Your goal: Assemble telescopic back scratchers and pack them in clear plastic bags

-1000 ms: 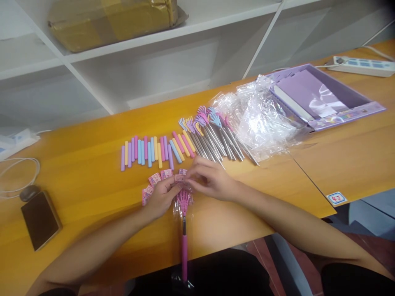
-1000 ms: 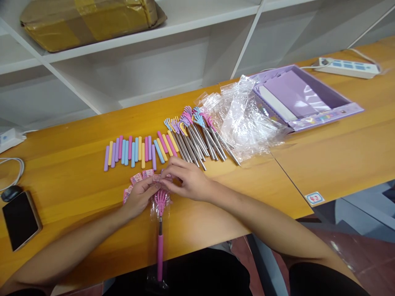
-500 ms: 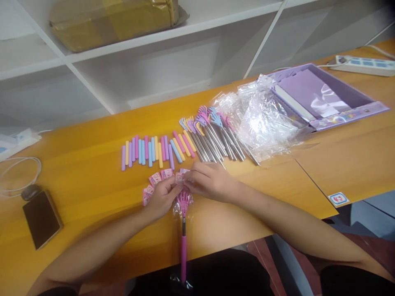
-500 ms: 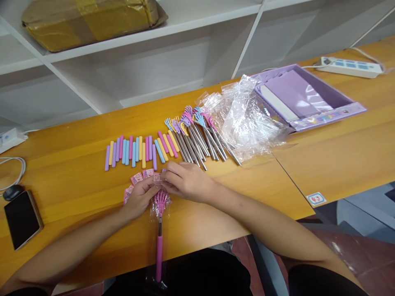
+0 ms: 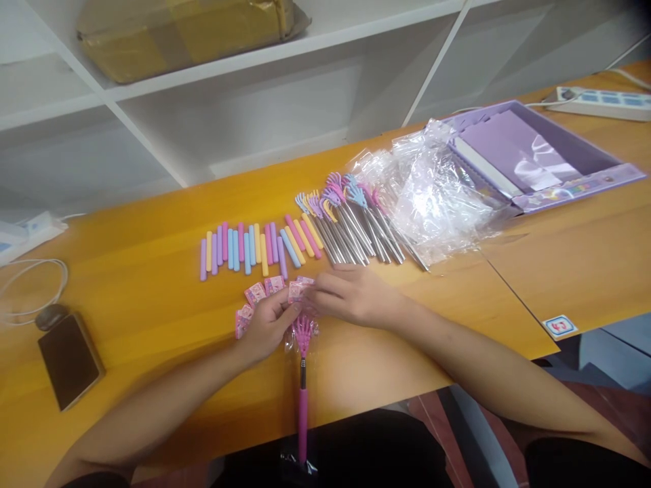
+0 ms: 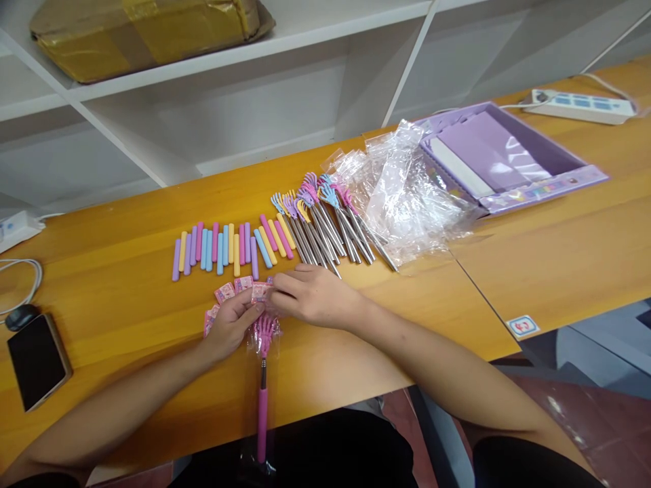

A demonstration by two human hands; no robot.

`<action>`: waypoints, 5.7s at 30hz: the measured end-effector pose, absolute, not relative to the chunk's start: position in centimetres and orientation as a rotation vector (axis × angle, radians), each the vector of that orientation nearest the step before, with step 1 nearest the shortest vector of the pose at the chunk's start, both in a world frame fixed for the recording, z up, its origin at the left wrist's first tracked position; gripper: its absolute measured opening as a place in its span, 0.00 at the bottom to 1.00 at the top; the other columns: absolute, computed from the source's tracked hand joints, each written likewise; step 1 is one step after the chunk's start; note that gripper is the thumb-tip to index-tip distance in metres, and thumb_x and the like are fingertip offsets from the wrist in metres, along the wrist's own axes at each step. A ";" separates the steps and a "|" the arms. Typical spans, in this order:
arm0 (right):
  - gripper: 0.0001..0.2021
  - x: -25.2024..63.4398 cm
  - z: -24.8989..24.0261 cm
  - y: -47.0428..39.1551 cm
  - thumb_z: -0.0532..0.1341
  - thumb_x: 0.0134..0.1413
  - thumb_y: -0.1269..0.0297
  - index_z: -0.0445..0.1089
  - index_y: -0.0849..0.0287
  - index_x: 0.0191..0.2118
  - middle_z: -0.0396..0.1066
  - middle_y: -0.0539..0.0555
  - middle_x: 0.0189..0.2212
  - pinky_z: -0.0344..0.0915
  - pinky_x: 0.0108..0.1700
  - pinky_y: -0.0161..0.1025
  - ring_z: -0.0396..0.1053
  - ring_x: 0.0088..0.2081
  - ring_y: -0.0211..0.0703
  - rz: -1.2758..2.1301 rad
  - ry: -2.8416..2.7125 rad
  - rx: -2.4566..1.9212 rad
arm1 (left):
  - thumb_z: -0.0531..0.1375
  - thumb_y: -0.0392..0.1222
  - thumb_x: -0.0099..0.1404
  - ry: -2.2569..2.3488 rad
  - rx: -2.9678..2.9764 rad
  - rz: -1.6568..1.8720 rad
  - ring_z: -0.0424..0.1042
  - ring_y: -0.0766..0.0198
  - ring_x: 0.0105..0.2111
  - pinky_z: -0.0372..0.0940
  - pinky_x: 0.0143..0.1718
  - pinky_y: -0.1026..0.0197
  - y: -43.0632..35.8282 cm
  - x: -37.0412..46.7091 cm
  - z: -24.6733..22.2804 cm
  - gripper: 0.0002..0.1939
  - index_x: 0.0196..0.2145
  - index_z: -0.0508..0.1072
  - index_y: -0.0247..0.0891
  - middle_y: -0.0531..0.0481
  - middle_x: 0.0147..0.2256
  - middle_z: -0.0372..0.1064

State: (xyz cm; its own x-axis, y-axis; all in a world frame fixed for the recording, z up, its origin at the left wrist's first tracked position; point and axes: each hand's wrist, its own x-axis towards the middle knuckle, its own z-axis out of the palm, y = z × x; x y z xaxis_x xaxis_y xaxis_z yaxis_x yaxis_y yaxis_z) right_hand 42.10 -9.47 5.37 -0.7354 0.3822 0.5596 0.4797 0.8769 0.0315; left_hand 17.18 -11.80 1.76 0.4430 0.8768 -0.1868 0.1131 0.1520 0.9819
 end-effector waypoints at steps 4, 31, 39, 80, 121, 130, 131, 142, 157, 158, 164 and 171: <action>0.09 42.1 5.9 -9.5 0.60 0.77 0.70 0.73 0.59 0.39 0.73 0.50 0.33 0.62 0.34 0.41 0.65 0.32 0.39 -0.277 -2.477 -0.553 | 0.65 0.60 0.74 0.976 1.310 0.702 0.70 0.59 0.31 0.68 0.39 0.58 -12.0 17.0 1.5 0.20 0.42 0.80 0.39 0.51 0.28 0.71; 0.08 41.5 5.7 -10.0 0.65 0.74 0.64 0.74 0.59 0.40 0.74 0.48 0.31 0.63 0.31 0.40 0.67 0.31 0.37 -0.231 -2.432 -0.450 | 0.64 0.61 0.75 0.913 1.146 0.769 0.77 0.56 0.41 0.72 0.44 0.57 -12.0 16.9 0.8 0.23 0.49 0.81 0.37 0.44 0.43 0.79; 0.07 41.0 5.7 -10.4 0.66 0.74 0.63 0.75 0.60 0.42 0.71 0.47 0.29 0.63 0.31 0.39 0.65 0.29 0.36 -0.234 -2.440 -0.383 | 0.64 0.63 0.73 1.025 1.377 0.738 0.62 0.66 0.28 0.59 0.31 0.64 -11.8 17.0 1.7 0.25 0.33 0.75 0.37 0.54 0.29 0.66; 0.23 39.0 3.6 -11.1 0.55 0.79 0.56 0.57 0.57 0.27 0.54 0.44 0.22 0.51 0.32 0.35 0.54 0.26 0.33 1.237 -1.920 -0.901 | 0.50 0.56 0.83 1.071 1.751 0.707 0.62 0.65 0.26 0.56 0.30 0.61 -11.9 17.0 2.2 0.26 0.30 0.68 0.39 0.55 0.25 0.61; 0.18 39.8 3.8 -10.5 0.65 0.72 0.53 0.67 0.59 0.33 0.64 0.45 0.26 0.55 0.31 0.34 0.60 0.28 0.34 1.356 -1.941 -0.917 | 0.64 0.57 0.75 0.976 1.387 0.749 0.75 0.64 0.30 0.69 0.31 0.65 -11.7 16.8 1.7 0.19 0.42 0.79 0.37 0.50 0.32 0.76; 0.12 40.7 4.4 -9.5 0.65 0.67 0.62 0.65 0.58 0.33 0.63 0.43 0.25 0.51 0.29 0.34 0.58 0.27 0.32 1.419 -1.991 -0.846 | 0.64 0.55 0.76 0.933 1.363 0.735 0.75 0.65 0.31 0.67 0.31 0.65 -12.1 17.0 1.7 0.16 0.46 0.77 0.37 0.49 0.33 0.79; 0.12 40.7 4.4 -9.5 0.65 0.66 0.62 0.65 0.58 0.32 0.63 0.43 0.25 0.51 0.29 0.33 0.57 0.27 0.32 1.415 -1.993 -0.839 | 0.64 0.55 0.75 0.937 1.358 0.731 0.74 0.65 0.29 0.67 0.30 0.66 -12.1 17.0 1.7 0.16 0.46 0.77 0.37 0.49 0.32 0.79; 0.11 40.6 4.2 -9.6 0.65 0.61 0.66 0.63 0.57 0.31 0.62 0.42 0.24 0.53 0.29 0.33 0.57 0.26 0.32 1.395 -1.995 -0.834 | 0.65 0.49 0.74 0.969 1.355 0.720 0.75 0.65 0.27 0.67 0.28 0.65 -12.3 17.3 2.0 0.11 0.44 0.75 0.38 0.50 0.29 0.77; 0.09 39.8 6.7 -10.7 0.64 0.61 0.65 0.62 0.56 0.35 0.63 0.44 0.29 0.56 0.32 0.34 0.59 0.30 0.34 1.506 -2.012 -0.974 | 0.61 0.33 0.68 0.964 1.503 0.792 0.78 0.66 0.29 0.70 0.31 0.67 -12.7 16.6 1.7 0.08 0.45 0.76 0.38 0.53 0.32 0.79; 0.09 39.5 6.9 -11.3 0.64 0.62 0.65 0.61 0.56 0.37 0.63 0.45 0.30 0.57 0.32 0.34 0.59 0.30 0.34 1.540 -1.932 -1.001 | 0.61 0.32 0.67 0.971 1.504 0.811 0.78 0.66 0.29 0.70 0.31 0.67 -12.8 16.5 1.7 0.08 0.44 0.76 0.38 0.53 0.32 0.79; 0.20 38.5 5.8 -19.2 0.68 0.63 0.59 0.57 0.53 0.52 0.67 0.43 0.34 0.60 0.21 0.27 0.63 0.24 0.30 2.070 -1.224 -1.132 | 0.60 0.30 0.65 0.958 1.495 0.868 0.79 0.64 0.27 0.69 0.28 0.67 -13.2 16.8 2.2 0.09 0.42 0.75 0.39 0.53 0.31 0.80; 0.22 36.0 2.7 -27.1 0.68 0.66 0.45 0.66 0.58 0.49 0.67 0.43 0.24 0.62 0.19 0.27 0.64 0.19 0.31 2.252 -1.199 -1.085 | 0.59 0.30 0.69 0.703 1.439 0.785 0.86 0.58 0.38 0.79 0.39 0.60 -14.9 17.6 3.1 0.09 0.44 0.72 0.40 0.45 0.38 0.85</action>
